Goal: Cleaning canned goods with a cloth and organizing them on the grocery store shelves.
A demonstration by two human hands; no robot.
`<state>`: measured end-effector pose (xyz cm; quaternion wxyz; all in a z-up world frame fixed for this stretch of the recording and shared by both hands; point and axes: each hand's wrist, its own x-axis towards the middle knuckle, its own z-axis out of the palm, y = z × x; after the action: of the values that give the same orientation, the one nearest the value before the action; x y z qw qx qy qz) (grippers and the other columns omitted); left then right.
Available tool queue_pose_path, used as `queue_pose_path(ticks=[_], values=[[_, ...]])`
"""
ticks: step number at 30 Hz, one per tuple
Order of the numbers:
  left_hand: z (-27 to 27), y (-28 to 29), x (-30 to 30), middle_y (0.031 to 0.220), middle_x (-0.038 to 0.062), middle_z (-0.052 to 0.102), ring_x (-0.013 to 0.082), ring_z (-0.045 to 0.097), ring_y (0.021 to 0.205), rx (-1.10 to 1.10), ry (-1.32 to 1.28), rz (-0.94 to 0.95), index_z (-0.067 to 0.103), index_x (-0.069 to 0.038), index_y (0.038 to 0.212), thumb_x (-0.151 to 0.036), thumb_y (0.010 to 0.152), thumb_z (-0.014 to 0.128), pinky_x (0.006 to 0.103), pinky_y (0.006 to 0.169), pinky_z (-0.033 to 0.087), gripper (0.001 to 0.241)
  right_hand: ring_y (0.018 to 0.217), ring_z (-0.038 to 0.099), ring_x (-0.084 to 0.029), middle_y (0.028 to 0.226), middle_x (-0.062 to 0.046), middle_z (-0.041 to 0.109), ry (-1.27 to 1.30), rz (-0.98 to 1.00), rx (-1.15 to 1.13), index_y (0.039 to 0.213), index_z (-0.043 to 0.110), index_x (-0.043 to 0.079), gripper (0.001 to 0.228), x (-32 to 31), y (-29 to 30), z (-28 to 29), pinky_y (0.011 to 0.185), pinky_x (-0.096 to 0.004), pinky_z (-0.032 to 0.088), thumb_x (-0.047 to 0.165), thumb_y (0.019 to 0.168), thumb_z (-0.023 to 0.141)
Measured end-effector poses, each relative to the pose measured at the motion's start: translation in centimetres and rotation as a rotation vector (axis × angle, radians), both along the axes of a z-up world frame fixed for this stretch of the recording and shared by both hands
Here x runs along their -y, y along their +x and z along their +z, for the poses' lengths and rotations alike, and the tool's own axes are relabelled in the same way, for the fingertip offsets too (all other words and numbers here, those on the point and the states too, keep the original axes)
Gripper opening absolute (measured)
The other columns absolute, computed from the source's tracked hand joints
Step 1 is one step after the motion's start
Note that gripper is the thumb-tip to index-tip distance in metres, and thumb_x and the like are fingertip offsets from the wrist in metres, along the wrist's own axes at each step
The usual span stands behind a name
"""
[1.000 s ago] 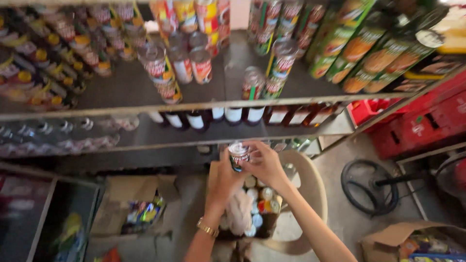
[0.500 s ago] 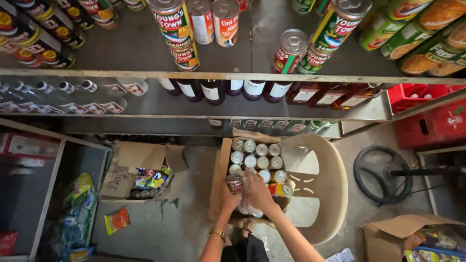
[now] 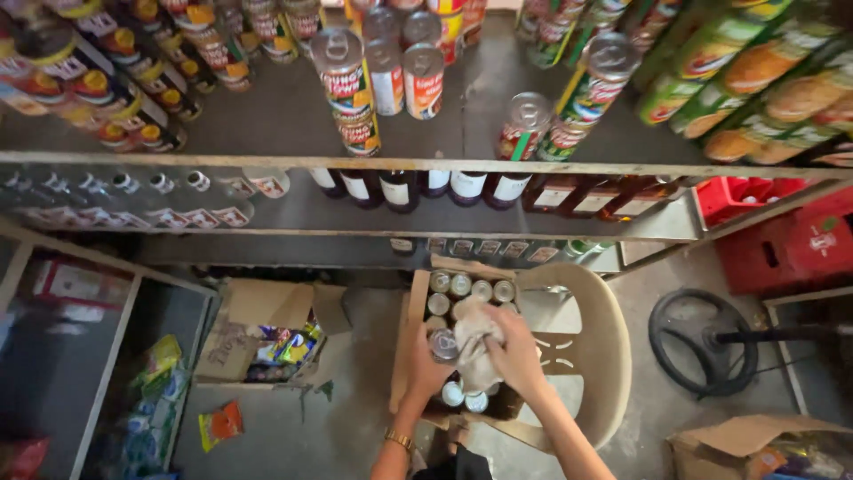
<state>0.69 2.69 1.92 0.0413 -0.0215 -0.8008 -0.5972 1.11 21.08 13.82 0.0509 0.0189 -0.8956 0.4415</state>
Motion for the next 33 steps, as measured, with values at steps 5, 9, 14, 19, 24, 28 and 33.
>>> queue_pose_path(ticks=[5,9,14,19,24,28,33], values=[[8.1,-1.3,-2.3,0.107,0.004,0.069,0.0255,0.065,0.104,0.073,-0.092,-0.081,0.066,-0.012,0.111,-0.019,0.083,0.073,0.0415,0.085,0.054,0.03,0.118,0.054,-0.042,0.13,-0.022,0.062,0.109,0.19,-0.227,0.123,0.064,0.006,0.051,3.9,1.7,10.5,0.099,-0.048,0.043,0.007,0.073,0.074],[14.7,-0.4,-2.8,0.109,0.005,0.072,0.03,0.063,0.106,-0.257,-0.182,-0.004,0.069,-0.017,0.106,-0.011,0.072,0.079,0.0423,0.091,0.048,0.035,0.115,0.06,-0.036,0.123,-0.01,0.07,0.043,0.225,-0.308,0.117,0.071,0.012,0.049,2.3,3.0,14.0,0.102,-0.044,0.047,0.005,0.069,0.072],[24.3,0.9,-1.1,0.107,0.007,0.067,0.0341,0.057,0.107,-0.162,-0.281,-0.01,0.062,-0.013,0.109,-0.016,0.057,0.089,0.0454,0.091,0.043,0.059,0.109,0.06,-0.036,0.118,-0.009,0.069,0.224,0.241,-0.324,0.109,0.073,0.015,0.04,1.5,3.5,17.6,0.094,-0.047,0.048,0.001,0.071,0.072],[26.9,2.3,-0.2,0.105,0.007,0.069,0.0347,0.057,0.107,-0.214,-0.33,-0.023,0.063,-0.014,0.109,-0.017,0.061,0.091,0.049,0.091,0.041,0.056,0.1,0.06,-0.034,0.119,-0.004,0.071,0.332,0.136,-0.372,0.102,0.073,0.017,0.038,4.0,4.0,21.5,0.086,-0.046,0.05,0.001,0.067,0.074],[29.5,2.7,1.4,0.104,0.01,0.065,0.0352,0.059,0.106,-0.147,-0.255,-0.033,0.06,-0.01,0.106,-0.027,0.063,0.092,0.0481,0.088,0.046,0.056,0.104,0.062,-0.031,0.115,-0.002,0.072,0.273,0.319,-0.262,0.099,0.076,0.019,0.05,3.1,6.3,21.2,0.091,-0.044,0.051,-0.004,0.054,0.073],[32.3,3.6,2.0,0.11,0.008,0.067,0.0355,0.059,0.108,-0.194,-0.332,-0.151,0.061,-0.011,0.106,-0.02,0.072,0.085,0.0468,0.091,0.047,0.042,0.103,0.061,-0.029,0.111,-0.002,0.07,0.389,0.204,-0.274,0.1,0.074,0.017,0.039,2.8,5.1,22.1,0.091,-0.045,0.049,0.004,0.064,0.08],[33.3,3.0,2.1,0.104,0.01,0.067,0.0369,0.057,0.104,-0.268,-0.269,-0.182,0.062,-0.008,0.103,-0.011,0.059,0.087,0.0478,0.091,0.047,0.051,0.104,0.062,-0.032,0.109,-0.003,0.073,0.293,0.291,-0.402,0.094,0.075,0.016,0.041,4.7,5.8,24.9,0.09,-0.046,0.049,-0.004,0.059,0.073]])
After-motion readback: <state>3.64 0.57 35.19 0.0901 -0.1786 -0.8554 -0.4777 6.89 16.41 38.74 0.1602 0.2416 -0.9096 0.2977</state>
